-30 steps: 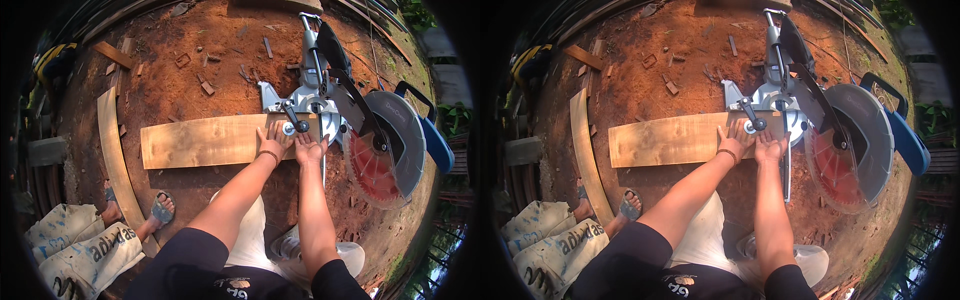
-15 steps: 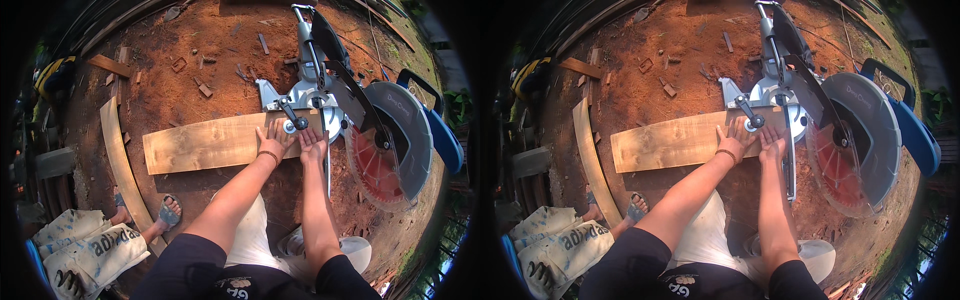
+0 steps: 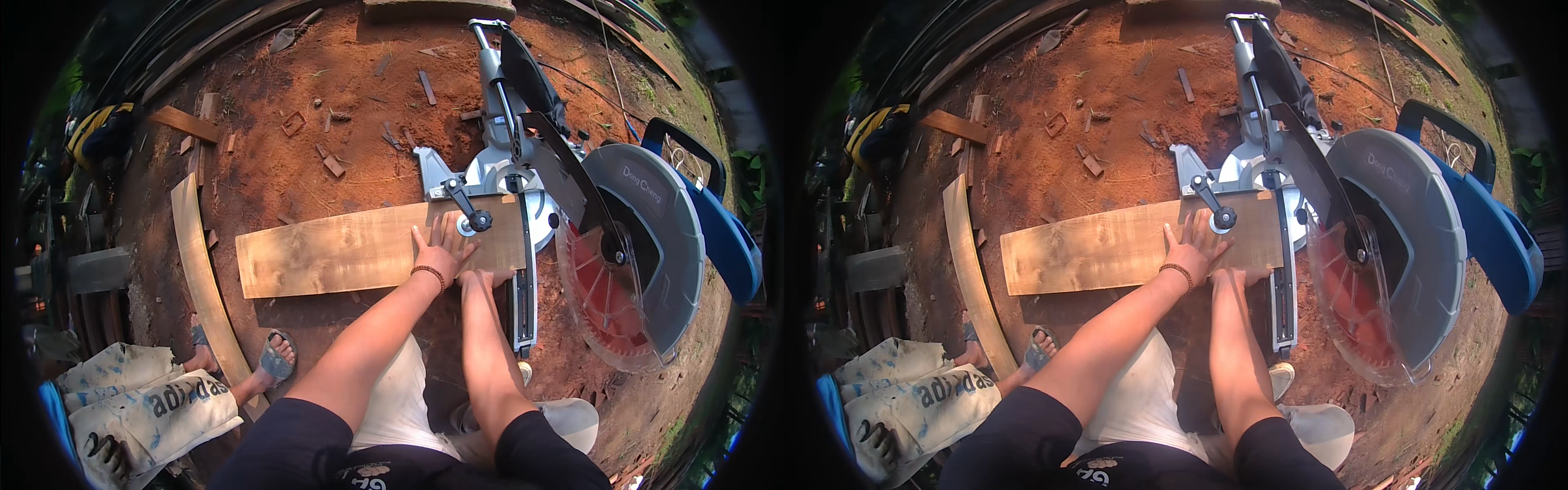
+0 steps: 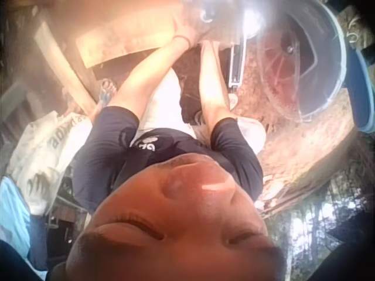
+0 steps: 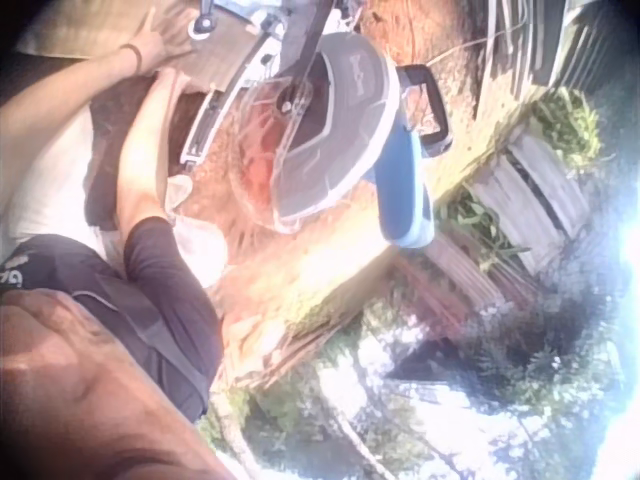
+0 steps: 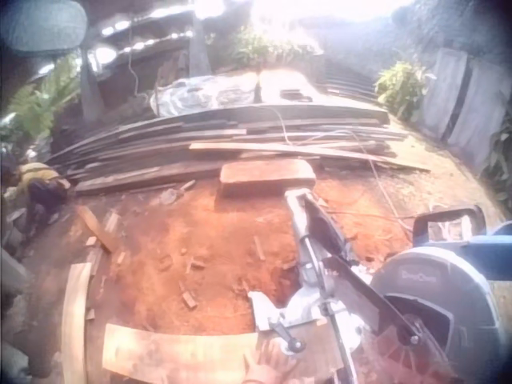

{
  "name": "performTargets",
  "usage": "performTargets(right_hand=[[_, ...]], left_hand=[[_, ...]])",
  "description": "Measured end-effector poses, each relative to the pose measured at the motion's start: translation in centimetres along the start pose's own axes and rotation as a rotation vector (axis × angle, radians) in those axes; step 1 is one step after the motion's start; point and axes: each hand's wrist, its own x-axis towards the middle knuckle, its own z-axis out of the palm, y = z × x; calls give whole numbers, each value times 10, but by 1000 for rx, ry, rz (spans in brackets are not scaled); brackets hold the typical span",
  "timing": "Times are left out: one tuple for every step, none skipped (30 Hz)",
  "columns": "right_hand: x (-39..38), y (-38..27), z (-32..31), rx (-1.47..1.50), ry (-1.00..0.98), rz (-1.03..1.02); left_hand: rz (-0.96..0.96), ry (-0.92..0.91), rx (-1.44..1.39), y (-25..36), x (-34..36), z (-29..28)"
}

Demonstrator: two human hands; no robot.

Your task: The person positions a wooden plank on a miter saw and cuts it into smaller pieces. He adjusts the wood between cuts and removes the offcuts as the coworker assists.

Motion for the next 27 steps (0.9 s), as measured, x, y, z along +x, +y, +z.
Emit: performTargets(right_hand=[[2, 3, 0, -7, 43, -6], [1, 2, -5, -17, 7, 4], [0, 2, -8, -53, -76, 3], [-9, -2, -22, -86, -58, 18], [-18, -5, -35, -131, -66, 12], [-27, -7, -47, -197, -109, -13], [-34, -6, -57, -157, 62, -11], [-35, -7, -60, -57, 183, 15], [-37, -5, -65, -64, 285, 12], [-29, -2, -60, -29, 208, 35], [-24, -1, -59, 15, 178, 61], [-11, 3, -47, -14, 19, 67], [3, 5, -33, -73, -190, 59], [7, 5, -34, -47, -128, 57], [13, 4, -31, -42, -177, 34], [18, 4, -24, -47, -264, 26], [18, 2, -22, -53, -253, 25], [14, 0, -21, -48, -241, 24], [9, -2, -22, -24, -272, 49], [1, -4, -25, -106, -283, 39], [-8, -5, -30, -219, -108, -2], [-16, -6, -35, -314, -13, -18], [-24, -8, -38, -410, 9, -41], [-36, -8, -48, -532, 102, -31], [-50, -7, -58, -668, 174, -38], [-66, -9, -66, -814, 49, 52], [-84, -11, -71, -992, 63, 120]], left_hand=[[8, -30, -7, 0, -1, 1], [15, -25, -17, 0, -1, 1], [16, -11, -11, 0, 0, 1], [16, -10, -3, 0, -3, 1], [17, -10, 8, 0, -3, -1], [17, -10, 11, 0, -2, -3], [12, -23, 7, 0, -3, -4], [12, -47, 9, 1, -3, -5], [11, -30, 7, 1, -2, -7], [11, -34, 9, 1, -2, -6], [12, -50, 7, 0, -1, -6], [27, -26, 19, 0, -2, -4], [8, 0, 6, 0, -4, -2], [11, 27, -10, -1, -4, 0], [17, 22, -20, 0, -3, 3], [29, 29, -42, 0, -2, 5], [15, 0, -39, 1, -2, 7], [12, -7, -14, 2, -3, 7], [8, 1, 15, 1, 0, 6], [-1, 5, 15, 2, 0, 6], [1, -25, -11, 2, 0, 5], [6, -13, -18, 1, 0, 4], [7, -4, -7, 0, 0, 3], [9, 1, -28, 0, 0, 2], [5, -6, -23, 0, -1, 1], [7, -39, -16, -1, -3, 0], [-4, -36, -8, 0, -4, -1]])
